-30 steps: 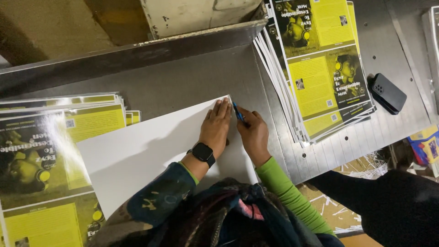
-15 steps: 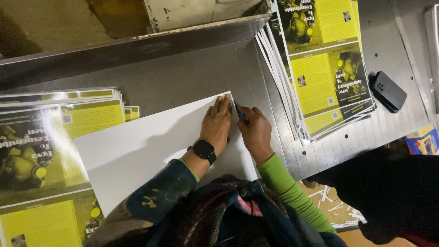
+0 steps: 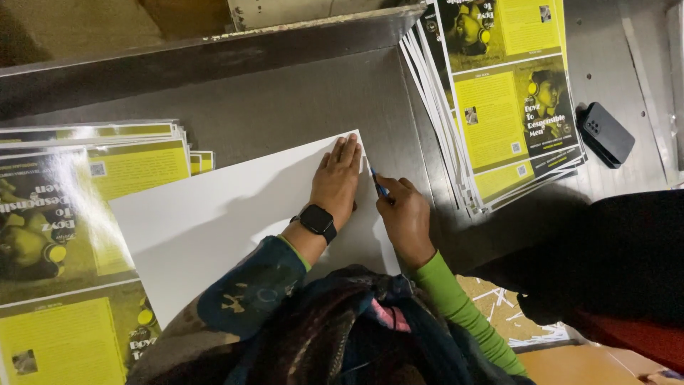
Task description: Trimming the white margins off printed sheets using a handheld utility knife on a production table.
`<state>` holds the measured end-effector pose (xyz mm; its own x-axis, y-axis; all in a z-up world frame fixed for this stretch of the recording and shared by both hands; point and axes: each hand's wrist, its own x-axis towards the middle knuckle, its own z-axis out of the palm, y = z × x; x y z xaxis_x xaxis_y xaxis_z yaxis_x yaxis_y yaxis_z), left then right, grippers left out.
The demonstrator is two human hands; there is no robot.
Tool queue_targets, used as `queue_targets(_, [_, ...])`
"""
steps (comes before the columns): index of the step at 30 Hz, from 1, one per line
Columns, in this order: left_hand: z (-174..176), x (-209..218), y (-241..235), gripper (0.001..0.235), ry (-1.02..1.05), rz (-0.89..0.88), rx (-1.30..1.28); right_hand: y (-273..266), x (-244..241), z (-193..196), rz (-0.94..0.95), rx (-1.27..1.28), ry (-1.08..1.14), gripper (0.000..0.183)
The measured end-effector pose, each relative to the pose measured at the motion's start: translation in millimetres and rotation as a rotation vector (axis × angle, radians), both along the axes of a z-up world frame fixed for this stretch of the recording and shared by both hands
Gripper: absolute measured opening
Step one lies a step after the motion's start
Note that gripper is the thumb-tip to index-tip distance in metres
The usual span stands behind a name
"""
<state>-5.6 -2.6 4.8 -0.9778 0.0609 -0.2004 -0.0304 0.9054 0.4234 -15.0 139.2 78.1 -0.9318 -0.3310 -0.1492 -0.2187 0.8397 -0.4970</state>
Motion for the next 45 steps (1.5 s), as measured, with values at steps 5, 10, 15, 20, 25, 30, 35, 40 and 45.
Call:
queue_targets(5, [-0.5, -2.0, -1.3, 0.092, -0.042, 0.004, 0.045, 13.5, 10.0, -0.6, 0.017, 0.007, 0.000, 0.039])
queue_targets(10, [5.8, -4.7, -1.9, 0.101, -0.113, 0.014, 0.059, 23.4, 19.5, -1.7, -0.007, -0.035, -0.032, 0.039])
queue_targets(15, [20.5, -0.9, -1.3, 0.112, -0.131, 0.014, 0.060, 33.0, 30.3, -1.9, -0.031, -0.081, -0.063, 0.038])
queue_targets(20, [42.3, 5.3, -1.4, 0.125, -0.146, 0.023, 0.063, 51.8, 40.8, -17.3, -0.029, -0.076, -0.069, 0.038])
queue_targets(25, [47.2, 9.0, -0.1, 0.128, -0.153, 0.041, 0.079, 66.0, 52.8, -23.2, -0.007, -0.087, -0.025, 0.037])
queue_targets(30, [46.0, 13.1, 4.0, 0.134, -0.139, 0.065, 0.067, 89.5, 68.5, -45.7, -0.041, 0.002, -0.019, 0.035])
queue_targets(35, [47.5, 13.2, 3.9, 0.138, -0.162, 0.066, 0.097, 104.2, 84.5, -46.9, -0.039, 0.094, -0.001, 0.037])
queue_targets(40, [20.2, 12.9, 5.5, 0.151, -0.032, 0.063, -0.006, 110.0, 95.3, -37.0, -0.095, 0.265, -0.199, 0.051])
queue_targets(45, [32.9, 12.0, 5.3, 0.148, -0.086, 0.066, -0.025, 126.4, 111.2, -41.3, -0.065, 0.085, -0.104, 0.047])
